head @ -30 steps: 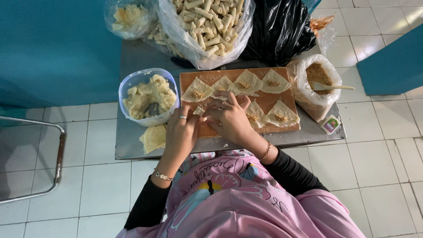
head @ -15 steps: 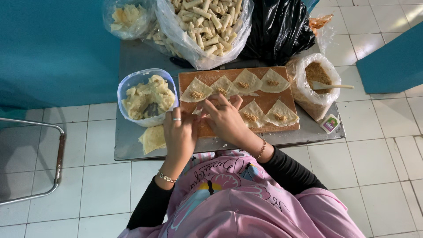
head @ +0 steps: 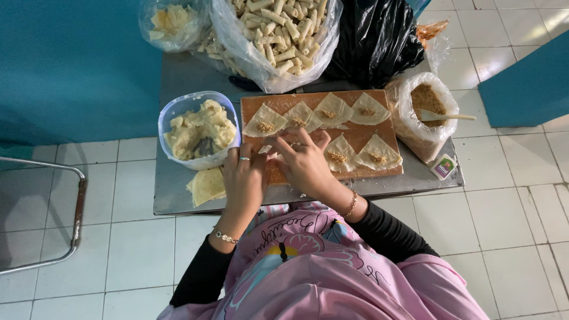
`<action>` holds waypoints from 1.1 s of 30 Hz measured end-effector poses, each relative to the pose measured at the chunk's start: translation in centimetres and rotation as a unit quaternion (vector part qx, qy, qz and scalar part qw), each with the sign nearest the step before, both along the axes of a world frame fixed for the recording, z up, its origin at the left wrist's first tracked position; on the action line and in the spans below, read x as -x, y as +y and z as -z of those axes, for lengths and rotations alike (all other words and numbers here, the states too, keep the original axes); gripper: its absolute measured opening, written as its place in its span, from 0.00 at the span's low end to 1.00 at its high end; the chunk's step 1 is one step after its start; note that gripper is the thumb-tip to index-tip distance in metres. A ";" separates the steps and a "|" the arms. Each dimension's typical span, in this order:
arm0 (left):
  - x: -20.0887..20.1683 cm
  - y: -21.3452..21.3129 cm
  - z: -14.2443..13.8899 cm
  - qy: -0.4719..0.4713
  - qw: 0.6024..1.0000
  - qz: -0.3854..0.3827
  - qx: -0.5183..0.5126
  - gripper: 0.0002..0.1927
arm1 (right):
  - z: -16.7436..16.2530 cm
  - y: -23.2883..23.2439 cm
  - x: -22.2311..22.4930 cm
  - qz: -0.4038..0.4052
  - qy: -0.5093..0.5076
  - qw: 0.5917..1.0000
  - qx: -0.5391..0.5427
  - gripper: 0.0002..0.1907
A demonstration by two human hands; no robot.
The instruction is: The person folds triangular pastry wrappers into cone shapes on a wooden board, pressing and pinching the seams closed by hand, and sets the folded wrappers in rows on the board. They take new wrappers one at a time from a stack beside the board and repeat the folding sequence.
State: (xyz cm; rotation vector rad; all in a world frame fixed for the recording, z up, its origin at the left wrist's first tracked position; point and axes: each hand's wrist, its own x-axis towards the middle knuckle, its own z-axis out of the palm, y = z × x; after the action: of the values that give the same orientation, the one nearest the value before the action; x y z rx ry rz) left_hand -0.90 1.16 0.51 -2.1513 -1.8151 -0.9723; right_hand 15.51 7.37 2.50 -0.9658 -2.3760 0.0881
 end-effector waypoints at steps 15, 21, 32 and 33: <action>-0.9 -0.3 1.4 0.062 0.995 -0.075 -0.032 0.15 | 1.6 -1.1 0.2 0.040 -0.015 0.999 0.003 0.24; -0.9 0.1 1.2 0.066 0.994 -0.086 0.029 0.21 | 1.1 -1.2 1.0 0.047 -0.052 0.997 0.017 0.25; -1.2 0.6 1.6 0.098 0.986 -0.115 0.075 0.29 | -0.6 -0.3 0.4 0.010 -0.053 0.998 0.016 0.30; -1.1 0.5 1.7 0.107 0.983 -0.117 0.089 0.30 | -0.7 -0.5 0.3 0.008 -0.057 0.998 0.023 0.31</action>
State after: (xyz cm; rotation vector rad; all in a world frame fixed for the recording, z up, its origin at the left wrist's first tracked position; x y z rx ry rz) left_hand 0.19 1.62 -1.16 -1.9842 -2.0519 -0.5252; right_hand 15.17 6.84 3.16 -1.0362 -2.4807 0.0846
